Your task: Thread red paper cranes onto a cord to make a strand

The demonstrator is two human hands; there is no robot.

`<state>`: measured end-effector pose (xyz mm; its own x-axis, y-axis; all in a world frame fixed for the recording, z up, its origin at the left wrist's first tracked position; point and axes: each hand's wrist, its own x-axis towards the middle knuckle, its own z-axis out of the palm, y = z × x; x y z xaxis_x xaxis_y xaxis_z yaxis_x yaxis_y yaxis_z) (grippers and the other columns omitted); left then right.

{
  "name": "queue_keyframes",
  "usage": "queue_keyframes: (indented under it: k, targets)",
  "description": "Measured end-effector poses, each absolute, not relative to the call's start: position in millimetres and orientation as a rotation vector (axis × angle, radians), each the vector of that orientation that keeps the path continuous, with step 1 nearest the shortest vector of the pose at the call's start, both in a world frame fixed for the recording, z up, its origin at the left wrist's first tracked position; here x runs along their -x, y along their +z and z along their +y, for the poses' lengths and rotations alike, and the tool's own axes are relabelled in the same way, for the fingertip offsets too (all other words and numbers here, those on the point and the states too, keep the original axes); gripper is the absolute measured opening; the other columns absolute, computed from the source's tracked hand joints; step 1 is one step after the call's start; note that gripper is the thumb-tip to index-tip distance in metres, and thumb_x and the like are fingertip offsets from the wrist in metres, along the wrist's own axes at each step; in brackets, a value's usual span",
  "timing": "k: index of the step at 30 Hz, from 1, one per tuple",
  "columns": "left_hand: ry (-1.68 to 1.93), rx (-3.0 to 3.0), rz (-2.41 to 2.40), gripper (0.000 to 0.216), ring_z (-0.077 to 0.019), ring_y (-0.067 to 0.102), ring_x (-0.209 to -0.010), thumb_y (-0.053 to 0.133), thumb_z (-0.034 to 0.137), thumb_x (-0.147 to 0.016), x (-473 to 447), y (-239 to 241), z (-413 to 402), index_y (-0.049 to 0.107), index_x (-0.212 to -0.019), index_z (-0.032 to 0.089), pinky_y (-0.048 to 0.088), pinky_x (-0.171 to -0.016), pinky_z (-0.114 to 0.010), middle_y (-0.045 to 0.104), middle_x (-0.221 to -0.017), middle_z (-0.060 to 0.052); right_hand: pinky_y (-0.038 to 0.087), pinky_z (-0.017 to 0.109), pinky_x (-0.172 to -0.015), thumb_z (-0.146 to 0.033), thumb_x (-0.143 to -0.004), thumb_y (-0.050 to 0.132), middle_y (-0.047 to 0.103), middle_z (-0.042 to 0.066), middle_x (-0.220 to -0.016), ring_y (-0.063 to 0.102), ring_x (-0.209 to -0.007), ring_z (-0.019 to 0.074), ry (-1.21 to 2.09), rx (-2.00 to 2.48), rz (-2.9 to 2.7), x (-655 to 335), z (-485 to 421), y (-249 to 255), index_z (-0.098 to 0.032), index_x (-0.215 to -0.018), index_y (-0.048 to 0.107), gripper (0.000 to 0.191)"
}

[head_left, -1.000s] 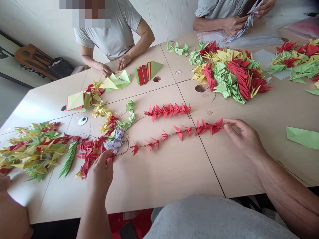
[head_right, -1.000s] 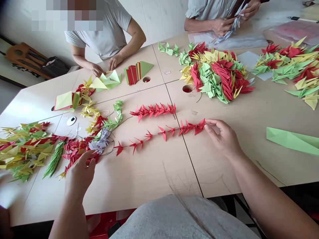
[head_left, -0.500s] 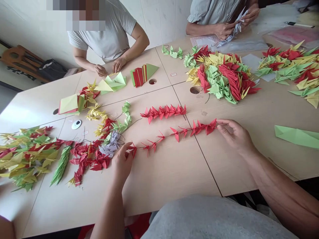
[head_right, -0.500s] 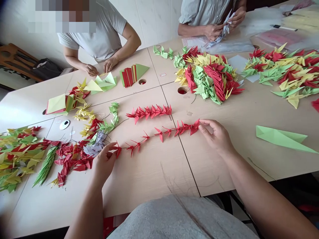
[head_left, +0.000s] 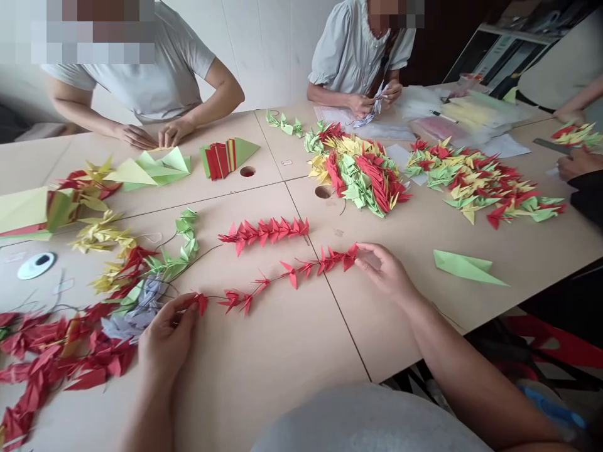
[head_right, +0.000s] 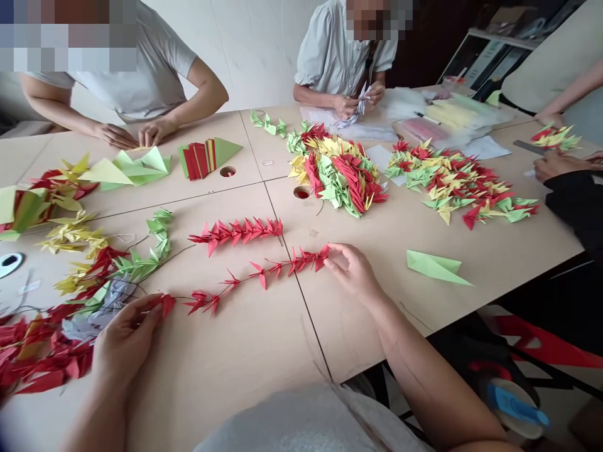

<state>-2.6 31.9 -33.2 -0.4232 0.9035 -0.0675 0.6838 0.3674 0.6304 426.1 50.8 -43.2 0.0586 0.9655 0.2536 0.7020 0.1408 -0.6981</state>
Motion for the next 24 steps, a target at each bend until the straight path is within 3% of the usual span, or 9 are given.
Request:
queue_keyframes:
  k: [4, 9, 14, 24]
  targets:
    - [0.705, -1.408, 2.231, 0.042, -0.0158, 0.059, -0.063, 0.057, 0.050, -0.070, 1.9, -31.1, 32.2, 0.067, -0.104, 0.028, 0.045, -0.063, -0.027, 0.068, -0.078, 0.001, 0.049, 0.047, -0.095, -0.033, -0.085, 0.060, 0.067, 0.009, -0.114, 0.061, -0.110, 0.0261, 0.415, 1.588, -1.846, -427.8, 47.6, -38.4, -0.024, -0.109, 0.061, 0.026]
    - [0.686, -1.378, 2.244, 0.042, -0.0153, 0.056, -0.060, 0.057, 0.044, -0.066, 3.4, -31.0, 33.9, 0.067, -0.104, 0.028, 0.044, -0.062, -0.028, 0.070, -0.082, 0.001, 0.053, 0.043, -0.088, -0.028, -0.087, 0.055, 0.068, 0.007, -0.104, 0.064, -0.101, 0.0245, 0.416, 1.600, -1.920, -430.0, 50.2, -31.5, -0.025, -0.094, 0.063, 0.011]
    - [0.715, -1.371, 2.219, 0.041, -0.0135, 0.052, -0.059, 0.059, 0.039, -0.064, 3.8, -33.1, 33.9, 0.067, -0.104, 0.028, 0.041, -0.056, -0.023, 0.070, -0.085, 0.003, 0.054, 0.041, -0.083, -0.026, -0.088, 0.051, 0.068, 0.007, -0.100, 0.066, -0.095, 0.0238, 0.384, 1.623, -1.950, -434.6, 54.3, -27.5, -0.024, -0.083, 0.064, 0.014]
    - [0.713, -1.371, 2.229, 0.041, -0.0123, 0.054, -0.059, 0.059, 0.034, -0.064, 3.3, -32.0, 33.7, 0.068, -0.104, 0.029, 0.041, -0.055, -0.022, 0.070, -0.083, 0.004, 0.054, 0.040, -0.083, -0.027, -0.087, 0.051, 0.069, 0.007, -0.099, 0.066, -0.095, 0.0234, 0.352, 1.661, -1.930, -442.4, 53.1, -24.4, -0.024, -0.081, 0.062, 0.013]
